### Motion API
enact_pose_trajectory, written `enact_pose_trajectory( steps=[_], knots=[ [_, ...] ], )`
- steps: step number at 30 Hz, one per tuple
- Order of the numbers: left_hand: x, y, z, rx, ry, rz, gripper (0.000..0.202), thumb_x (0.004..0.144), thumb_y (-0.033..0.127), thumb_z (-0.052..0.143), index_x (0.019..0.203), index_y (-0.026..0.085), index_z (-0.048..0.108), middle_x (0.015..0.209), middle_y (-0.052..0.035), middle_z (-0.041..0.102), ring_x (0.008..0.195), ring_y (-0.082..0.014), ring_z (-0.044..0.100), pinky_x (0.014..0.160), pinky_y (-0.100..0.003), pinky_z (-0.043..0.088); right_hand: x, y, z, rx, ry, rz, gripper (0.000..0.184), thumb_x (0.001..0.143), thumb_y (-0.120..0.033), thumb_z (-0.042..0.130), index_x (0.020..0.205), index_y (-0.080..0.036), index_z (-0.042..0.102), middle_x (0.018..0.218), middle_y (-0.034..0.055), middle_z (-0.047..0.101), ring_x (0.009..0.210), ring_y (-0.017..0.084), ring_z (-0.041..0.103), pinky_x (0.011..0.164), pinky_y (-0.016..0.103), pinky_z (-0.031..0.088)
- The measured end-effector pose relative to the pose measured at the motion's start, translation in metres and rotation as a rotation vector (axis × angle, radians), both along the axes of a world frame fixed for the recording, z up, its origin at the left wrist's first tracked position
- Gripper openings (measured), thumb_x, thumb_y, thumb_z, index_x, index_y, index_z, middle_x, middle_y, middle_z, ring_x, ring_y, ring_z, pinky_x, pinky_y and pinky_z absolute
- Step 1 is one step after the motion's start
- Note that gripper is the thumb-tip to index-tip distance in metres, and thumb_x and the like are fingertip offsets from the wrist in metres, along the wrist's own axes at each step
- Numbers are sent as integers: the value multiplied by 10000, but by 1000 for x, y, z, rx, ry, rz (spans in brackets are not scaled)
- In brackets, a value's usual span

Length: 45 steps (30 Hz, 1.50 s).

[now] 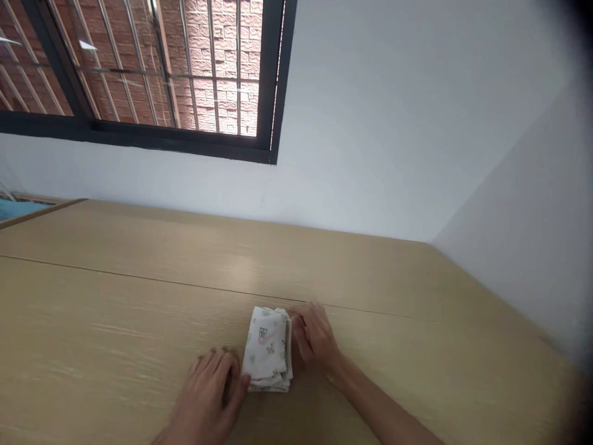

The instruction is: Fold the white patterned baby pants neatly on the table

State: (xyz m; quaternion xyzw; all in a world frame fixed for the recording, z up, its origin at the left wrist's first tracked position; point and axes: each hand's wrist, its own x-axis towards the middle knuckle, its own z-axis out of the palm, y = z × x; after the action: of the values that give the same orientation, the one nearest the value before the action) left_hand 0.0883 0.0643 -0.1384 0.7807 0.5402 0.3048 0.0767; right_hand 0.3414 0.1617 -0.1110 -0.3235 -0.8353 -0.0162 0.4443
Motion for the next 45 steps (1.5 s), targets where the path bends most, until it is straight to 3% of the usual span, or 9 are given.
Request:
enact_pose_trajectory(
  steps=[8,14,19,25,34,41,45],
  knots=[
    [2,-4,1,-55,49,0,329,972,527,521,841,225,536,878,-45,602,839,-265,567,762,-427,443,-6,-2,-1,55,-117,-13,224,988,-151,428,1125,-182,603,928,83,654,831,235,559,727,373,423],
    [-1,-1,-1,-102,26,-71,372,1050,448,363,835,219,562,893,-47,612,863,-237,581,778,-398,451,-6,-2,0,58,-110,-12,242,995,-156,414,1114,-178,623,904,79,647,836,230,556,734,370,436],
    [-3,5,-8,10,98,-109,327,1055,350,372,819,211,552,859,-44,624,818,-209,601,731,-347,484,-6,1,-3,17,-118,10,204,999,-174,422,1072,-184,613,898,76,644,832,226,562,748,378,469],
    [-2,2,-3,185,217,-178,142,993,193,434,922,214,555,904,-54,652,800,-230,622,691,-368,537,-6,0,-3,-58,-175,-5,263,994,-170,424,1194,-178,594,989,106,653,911,245,587,803,404,511],
    [-8,14,-17,401,312,-180,47,936,194,478,927,226,511,828,-35,666,696,-221,644,617,-337,563,-4,2,-8,-40,-177,39,270,984,-133,445,1220,-170,572,970,100,639,879,241,580,787,403,524],
    [-8,18,-19,471,338,-174,91,940,192,432,896,237,498,810,-28,676,695,-223,668,626,-343,577,-5,1,-5,-106,-173,5,310,986,-146,452,1281,-199,530,1062,104,665,952,252,613,833,414,540],
    [-9,21,-20,509,370,-180,167,994,222,386,875,238,503,791,-22,682,682,-218,685,628,-339,583,-3,1,-4,-86,-148,27,262,989,-142,433,1203,-211,569,986,85,665,886,236,610,771,395,535]
  ],
)
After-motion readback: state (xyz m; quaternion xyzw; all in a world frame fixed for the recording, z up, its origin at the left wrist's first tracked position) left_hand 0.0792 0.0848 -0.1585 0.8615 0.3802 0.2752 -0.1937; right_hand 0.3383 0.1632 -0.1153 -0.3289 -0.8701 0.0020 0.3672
